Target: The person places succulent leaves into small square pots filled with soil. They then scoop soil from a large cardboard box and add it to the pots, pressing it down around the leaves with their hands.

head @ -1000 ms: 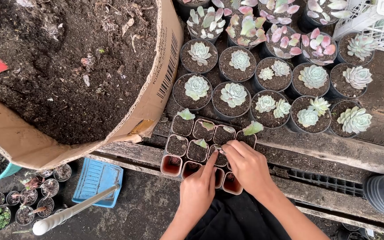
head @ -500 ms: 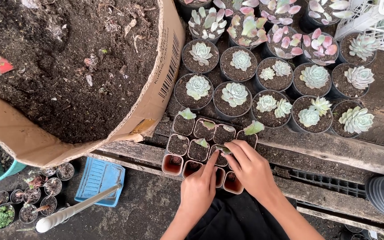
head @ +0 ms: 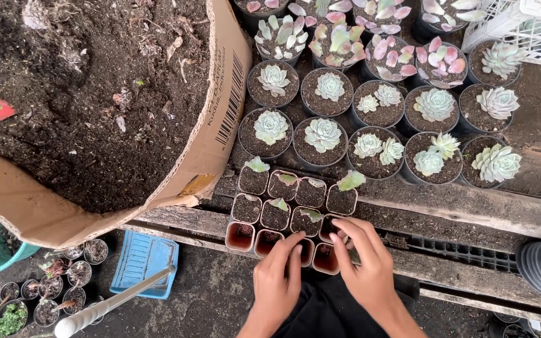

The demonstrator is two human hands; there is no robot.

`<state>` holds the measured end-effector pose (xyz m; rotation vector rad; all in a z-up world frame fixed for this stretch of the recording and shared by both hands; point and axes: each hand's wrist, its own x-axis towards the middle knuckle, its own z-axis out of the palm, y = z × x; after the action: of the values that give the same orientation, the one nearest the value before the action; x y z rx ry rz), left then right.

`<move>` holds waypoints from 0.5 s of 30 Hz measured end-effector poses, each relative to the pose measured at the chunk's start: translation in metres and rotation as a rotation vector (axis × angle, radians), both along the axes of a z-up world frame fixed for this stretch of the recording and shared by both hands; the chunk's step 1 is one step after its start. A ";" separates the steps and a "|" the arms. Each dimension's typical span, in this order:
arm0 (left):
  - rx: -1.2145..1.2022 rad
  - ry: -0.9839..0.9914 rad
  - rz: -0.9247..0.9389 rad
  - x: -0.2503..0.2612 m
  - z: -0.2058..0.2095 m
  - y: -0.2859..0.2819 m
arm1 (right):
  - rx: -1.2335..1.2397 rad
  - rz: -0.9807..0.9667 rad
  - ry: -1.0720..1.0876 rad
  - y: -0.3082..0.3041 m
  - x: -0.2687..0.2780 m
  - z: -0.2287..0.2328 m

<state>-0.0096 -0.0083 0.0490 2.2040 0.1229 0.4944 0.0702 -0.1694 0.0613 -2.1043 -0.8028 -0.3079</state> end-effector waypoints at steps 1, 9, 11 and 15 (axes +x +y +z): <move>-0.188 -0.066 -0.044 -0.001 0.012 -0.006 | 0.116 -0.086 0.165 0.001 -0.009 0.005; 0.956 -0.148 -0.465 0.018 0.048 -0.080 | 1.397 0.759 1.304 -0.081 -0.016 -0.011; 1.013 -0.177 -0.469 0.021 0.045 -0.090 | 1.258 0.140 0.913 -0.129 -0.011 0.026; -0.263 0.243 -1.121 0.039 0.058 -0.110 | 1.555 0.514 1.596 -0.496 0.058 -0.174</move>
<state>0.0291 -0.1183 0.1074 1.7172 -0.8292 -0.3947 0.1281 -0.6657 -0.1124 -0.2063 0.0793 0.7599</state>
